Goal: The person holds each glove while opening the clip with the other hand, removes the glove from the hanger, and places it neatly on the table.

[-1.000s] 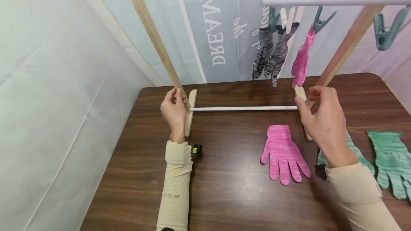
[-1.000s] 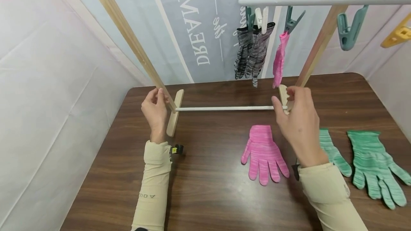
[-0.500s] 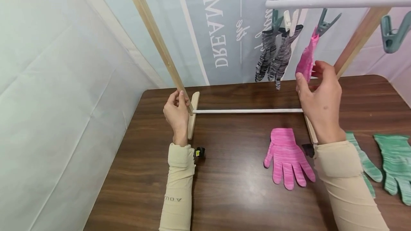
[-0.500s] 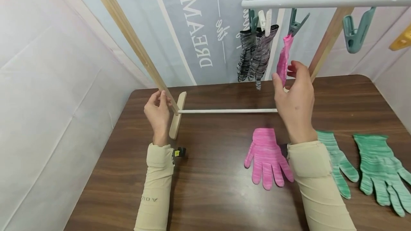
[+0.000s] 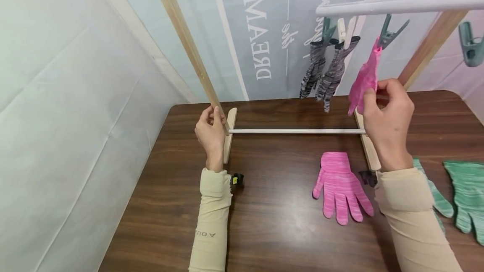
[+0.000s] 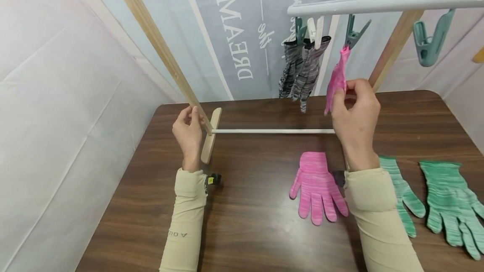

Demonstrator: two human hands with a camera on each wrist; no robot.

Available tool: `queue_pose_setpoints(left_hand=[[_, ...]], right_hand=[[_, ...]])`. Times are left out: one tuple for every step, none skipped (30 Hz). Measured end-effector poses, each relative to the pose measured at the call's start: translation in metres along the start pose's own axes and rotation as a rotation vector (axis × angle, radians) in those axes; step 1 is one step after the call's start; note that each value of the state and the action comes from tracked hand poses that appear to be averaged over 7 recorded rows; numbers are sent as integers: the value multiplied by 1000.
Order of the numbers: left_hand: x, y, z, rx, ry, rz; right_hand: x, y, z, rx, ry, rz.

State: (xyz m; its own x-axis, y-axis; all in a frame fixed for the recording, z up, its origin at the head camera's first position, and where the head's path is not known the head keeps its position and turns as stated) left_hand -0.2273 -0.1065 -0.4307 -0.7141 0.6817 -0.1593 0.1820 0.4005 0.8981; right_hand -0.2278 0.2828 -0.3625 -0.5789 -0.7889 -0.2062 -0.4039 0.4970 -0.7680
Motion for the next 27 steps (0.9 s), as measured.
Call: queue_pose_setpoints(left_hand=[[0, 0, 1, -2, -2, 19], [1, 1, 1, -4, -4, 40], [1, 1, 2, -7, -6, 66], [2, 2, 2, -9, -6, 91], [2, 3, 3, -12, -5, 112], [3, 5, 4, -14, -2, 137], [3, 6, 5, -13, 2, 156], [4, 8, 6, -9, 9, 180], [4, 10, 7, 1, 20, 206], [5, 12, 8, 18, 35, 224], [6, 14, 10, 37, 52, 242], [7, 17, 13, 58, 67, 264], [9, 20, 15, 82, 79, 280], [11, 24, 18, 108, 89, 294], [14, 28, 21, 130, 89, 301], [16, 33, 24, 151, 84, 300], [20, 38, 28, 168, 69, 299], [23, 42, 31, 184, 47, 297], [27, 46, 35, 199, 18, 293], [30, 51, 39, 214, -16, 292], [34, 55, 43, 227, -54, 292], [38, 59, 47, 239, -90, 290], [42, 63, 52, 250, -128, 293], [46, 66, 55, 259, -164, 299], [49, 70, 59, 268, -198, 302], [53, 74, 62, 279, -229, 302], [57, 78, 65, 288, -257, 298]], right_hand=[[-1, 1, 1, 18, 1, -24], [-3, 1, 1, 34, 3, -47], [-4, 1, 1, 48, 8, -68], [-5, 2, 1, 60, 13, -87], [-7, 1, 1, 64, 18, -102], [-7, 1, 1, 68, 18, -118], [-8, 1, 1, 68, 15, -135], [-9, 0, 1, 68, 11, -147], [-9, 0, 1, 68, 3, -156], [-10, 0, 1, 66, -5, -164], [-10, -1, 1, 60, -12, -177], [-11, -1, 1, 50, -17, -187], [-12, -1, 0, 37, -21, -197], [-13, -1, 0, 25, -24, -205], [-14, -1, -1, 14, -26, -213], [-15, -1, -1, 1, -28, -224], [-16, -2, -2, -11, -30, -235], [-16, -2, -2, -20, -34, -241], [-16, -2, -3, -25, -41, -248], [-17, -3, -3, -27, -49, -252], [-17, -3, -3, -30, -58, -257], [-17, -3, -3, -33, -66, -261], [-17, -4, -3, -36, -74, -265], [-18, -4, -4, -39, -81, -270], [-18, -4, -4, -42, -88, -278], [-19, -5, -5, -47, -94, -285], [-20, -5, -5, -53, -101, -294]])
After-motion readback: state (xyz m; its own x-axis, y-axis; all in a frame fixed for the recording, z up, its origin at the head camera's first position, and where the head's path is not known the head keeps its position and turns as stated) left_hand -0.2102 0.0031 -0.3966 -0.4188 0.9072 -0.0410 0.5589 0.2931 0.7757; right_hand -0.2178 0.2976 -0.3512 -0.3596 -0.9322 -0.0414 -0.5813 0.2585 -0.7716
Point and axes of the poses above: each hand's wrist, its own z-axis away from the middle knuckle, its own x-axis out of the palm, y = z × x, the point moved 3 cm from there along -z, towards the middle knuckle, and after that the axes turned 2 degrees about -y, right-handed, at the moved point
